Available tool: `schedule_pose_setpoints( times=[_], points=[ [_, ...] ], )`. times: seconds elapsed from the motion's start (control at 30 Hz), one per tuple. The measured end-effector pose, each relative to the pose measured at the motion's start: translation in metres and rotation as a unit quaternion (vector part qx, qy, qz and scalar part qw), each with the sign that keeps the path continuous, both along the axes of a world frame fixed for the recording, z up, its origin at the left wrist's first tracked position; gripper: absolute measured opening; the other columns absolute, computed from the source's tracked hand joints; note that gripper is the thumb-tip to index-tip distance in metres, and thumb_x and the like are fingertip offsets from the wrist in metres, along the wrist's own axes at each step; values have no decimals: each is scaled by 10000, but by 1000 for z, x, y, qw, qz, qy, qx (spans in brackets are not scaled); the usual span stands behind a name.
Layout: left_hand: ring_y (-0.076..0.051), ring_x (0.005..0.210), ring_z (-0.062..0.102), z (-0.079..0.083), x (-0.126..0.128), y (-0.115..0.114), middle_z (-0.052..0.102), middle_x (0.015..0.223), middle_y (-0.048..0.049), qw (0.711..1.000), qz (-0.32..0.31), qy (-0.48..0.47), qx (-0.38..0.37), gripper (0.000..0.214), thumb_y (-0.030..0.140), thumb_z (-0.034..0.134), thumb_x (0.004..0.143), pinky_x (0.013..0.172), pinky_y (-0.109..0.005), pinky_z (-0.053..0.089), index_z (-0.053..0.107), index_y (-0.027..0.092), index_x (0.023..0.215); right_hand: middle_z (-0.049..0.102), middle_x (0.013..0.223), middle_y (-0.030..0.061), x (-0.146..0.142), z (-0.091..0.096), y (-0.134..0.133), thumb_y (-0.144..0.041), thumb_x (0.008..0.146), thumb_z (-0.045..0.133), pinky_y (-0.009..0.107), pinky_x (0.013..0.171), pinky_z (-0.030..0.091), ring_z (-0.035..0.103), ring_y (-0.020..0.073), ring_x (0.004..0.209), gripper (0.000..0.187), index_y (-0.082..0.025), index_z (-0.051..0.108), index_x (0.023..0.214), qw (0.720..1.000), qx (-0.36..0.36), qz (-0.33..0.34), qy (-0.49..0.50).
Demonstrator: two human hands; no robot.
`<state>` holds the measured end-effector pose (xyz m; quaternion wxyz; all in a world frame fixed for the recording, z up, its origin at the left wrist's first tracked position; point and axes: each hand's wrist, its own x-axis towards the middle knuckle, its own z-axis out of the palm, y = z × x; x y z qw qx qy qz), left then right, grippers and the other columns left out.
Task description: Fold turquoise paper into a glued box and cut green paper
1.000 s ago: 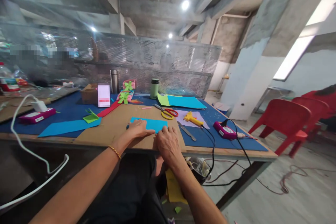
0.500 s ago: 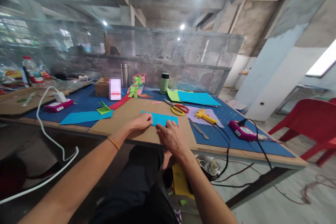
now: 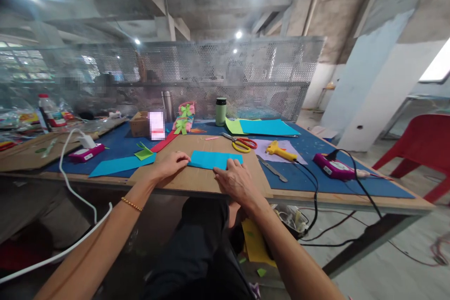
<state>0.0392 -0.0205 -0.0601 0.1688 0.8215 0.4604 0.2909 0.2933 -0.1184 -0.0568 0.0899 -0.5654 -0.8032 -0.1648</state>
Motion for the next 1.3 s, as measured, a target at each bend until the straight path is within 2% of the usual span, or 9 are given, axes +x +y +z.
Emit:
schedule_pose_setpoints(
  times=[0.1, 0.2, 0.4, 0.8, 0.93, 1.03, 1.1, 1.2, 1.3],
  points=[
    [-188, 875, 641, 0, 8, -6, 721, 904, -56, 1000, 24, -8, 10, 186, 261, 567, 872, 779, -280, 458, 718, 159, 836, 538, 959, 92, 1, -3, 2, -428, 1028, 430, 321, 787, 273, 460, 228, 909, 329, -365, 699, 1206, 1000, 10, -1, 0],
    [-180, 822, 626, -1, 16, -9, 701, 853, -64, 997, 79, 9, 14, 179, 251, 593, 863, 729, -274, 436, 691, 144, 757, 539, 970, 95, 1, -4, 2, -438, 1030, 418, 322, 775, 268, 466, 237, 919, 337, -378, 688, 1223, 1000, 13, -5, -4],
    [-188, 838, 636, 5, 26, -9, 718, 880, -77, 986, 122, 112, 6, 148, 231, 586, 869, 709, -275, 429, 682, 147, 793, 552, 990, 100, -2, 1, -1, -436, 1031, 413, 319, 759, 265, 472, 237, 922, 342, -372, 688, 1224, 1000, 0, -16, -17],
    [-260, 945, 677, 19, 35, -1, 740, 956, -148, 967, 114, 224, -29, 147, 256, 614, 870, 781, -316, 460, 702, 141, 844, 550, 988, 100, -1, 4, -3, -419, 1037, 406, 313, 780, 289, 479, 233, 940, 345, -351, 687, 1225, 1000, -9, -5, -15],
    [-277, 1005, 655, 21, 35, -6, 722, 1048, -149, 962, 125, 241, -19, 165, 277, 621, 878, 827, -341, 462, 685, 146, 955, 541, 988, 100, 1, 0, 0, -424, 1034, 415, 312, 772, 286, 474, 231, 938, 345, -351, 684, 1235, 1000, -6, -1, -3],
    [-283, 1086, 611, 17, 39, -17, 671, 1165, -154, 960, 135, 245, 26, 222, 237, 563, 914, 908, -386, 436, 633, 160, 1110, 539, 985, 101, 1, -3, 2, -430, 1031, 413, 316, 768, 280, 467, 232, 931, 350, -349, 693, 1225, 1000, 3, -2, -3],
    [-280, 1111, 583, 12, 42, -25, 636, 1203, -158, 951, 122, 264, 108, 249, 155, 474, 941, 926, -409, 416, 610, 172, 1149, 541, 987, 105, 1, -4, 3, -439, 1029, 411, 321, 759, 275, 468, 236, 925, 354, -351, 694, 1222, 1000, 6, -7, -7],
    [-281, 1085, 575, 5, 45, -35, 636, 1152, -160, 923, 59, 309, 223, 293, 84, 374, 955, 882, -413, 413, 635, 157, 1067, 545, 990, 109, 0, -3, 2, -443, 1024, 420, 326, 755, 275, 474, 246, 932, 351, -357, 684, 1238, 1000, 2, -12, -13],
    [-274, 1033, 591, 1, 41, -40, 661, 1069, -156, 910, 5, 338, 239, 268, 61, 400, 935, 862, -404, 406, 653, 135, 984, 543, 975, 107, -1, -2, 1, -442, 1024, 419, 323, 752, 280, 475, 248, 934, 352, -348, 682, 1238, 1000, -3, -16, -9]
  ],
)
